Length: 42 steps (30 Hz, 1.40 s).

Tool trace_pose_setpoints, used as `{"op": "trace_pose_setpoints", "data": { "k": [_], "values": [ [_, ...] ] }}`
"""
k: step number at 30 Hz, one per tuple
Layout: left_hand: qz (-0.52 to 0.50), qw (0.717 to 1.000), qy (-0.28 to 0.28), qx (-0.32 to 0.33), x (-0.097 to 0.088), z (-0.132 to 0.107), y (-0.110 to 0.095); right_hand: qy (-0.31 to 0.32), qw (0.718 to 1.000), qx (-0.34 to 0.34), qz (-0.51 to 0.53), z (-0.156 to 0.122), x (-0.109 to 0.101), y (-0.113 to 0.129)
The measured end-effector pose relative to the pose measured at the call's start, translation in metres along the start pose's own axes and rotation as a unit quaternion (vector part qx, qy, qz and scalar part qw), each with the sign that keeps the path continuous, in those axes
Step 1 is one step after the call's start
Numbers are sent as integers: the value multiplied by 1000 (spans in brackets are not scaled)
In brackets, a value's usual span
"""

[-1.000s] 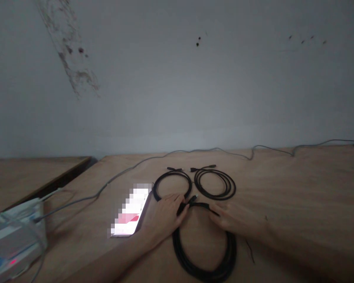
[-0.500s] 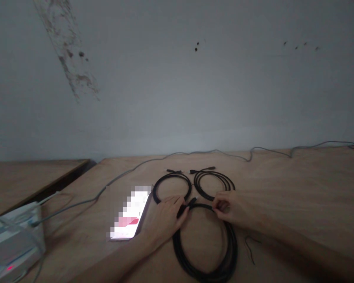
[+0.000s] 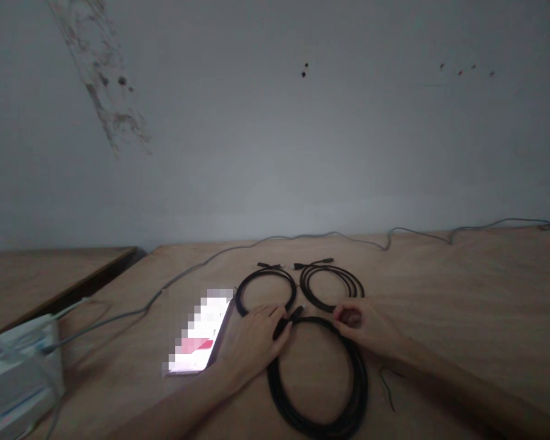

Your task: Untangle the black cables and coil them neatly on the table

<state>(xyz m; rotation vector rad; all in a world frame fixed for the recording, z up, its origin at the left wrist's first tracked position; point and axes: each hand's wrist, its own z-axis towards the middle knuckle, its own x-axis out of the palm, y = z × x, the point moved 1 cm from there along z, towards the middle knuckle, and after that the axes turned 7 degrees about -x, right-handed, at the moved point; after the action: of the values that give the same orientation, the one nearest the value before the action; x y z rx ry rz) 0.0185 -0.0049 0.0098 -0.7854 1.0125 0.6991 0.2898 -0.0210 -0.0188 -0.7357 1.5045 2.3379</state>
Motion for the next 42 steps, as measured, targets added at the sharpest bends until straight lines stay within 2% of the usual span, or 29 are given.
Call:
{"op": "trace_pose_setpoints", "data": {
  "k": [5, 12, 16, 24, 36, 42],
  "values": [
    [2, 1000, 4, -3, 1, 1, 0, 5, 992, -43, -118, -2, 0, 5],
    [-1, 1000, 20, -12, -3, 0, -3, 5, 978, -34, -207, -5, 0, 14],
    [7, 1000, 18, -8, -2, 0, -3, 26, 973, -7, -231, -7, -2, 12],
    [9, 999, 26, -16, -3, 1, -4, 56, 977, -3, -204, -10, -1, 6],
    [6, 999, 31, -16, -3, 1, -3, 41, 984, 12, -171, -7, -2, 14],
    [2, 1000, 29, -7, 0, 1, -1, 49, 989, -9, -138, -8, -2, 12]
  ]
}}
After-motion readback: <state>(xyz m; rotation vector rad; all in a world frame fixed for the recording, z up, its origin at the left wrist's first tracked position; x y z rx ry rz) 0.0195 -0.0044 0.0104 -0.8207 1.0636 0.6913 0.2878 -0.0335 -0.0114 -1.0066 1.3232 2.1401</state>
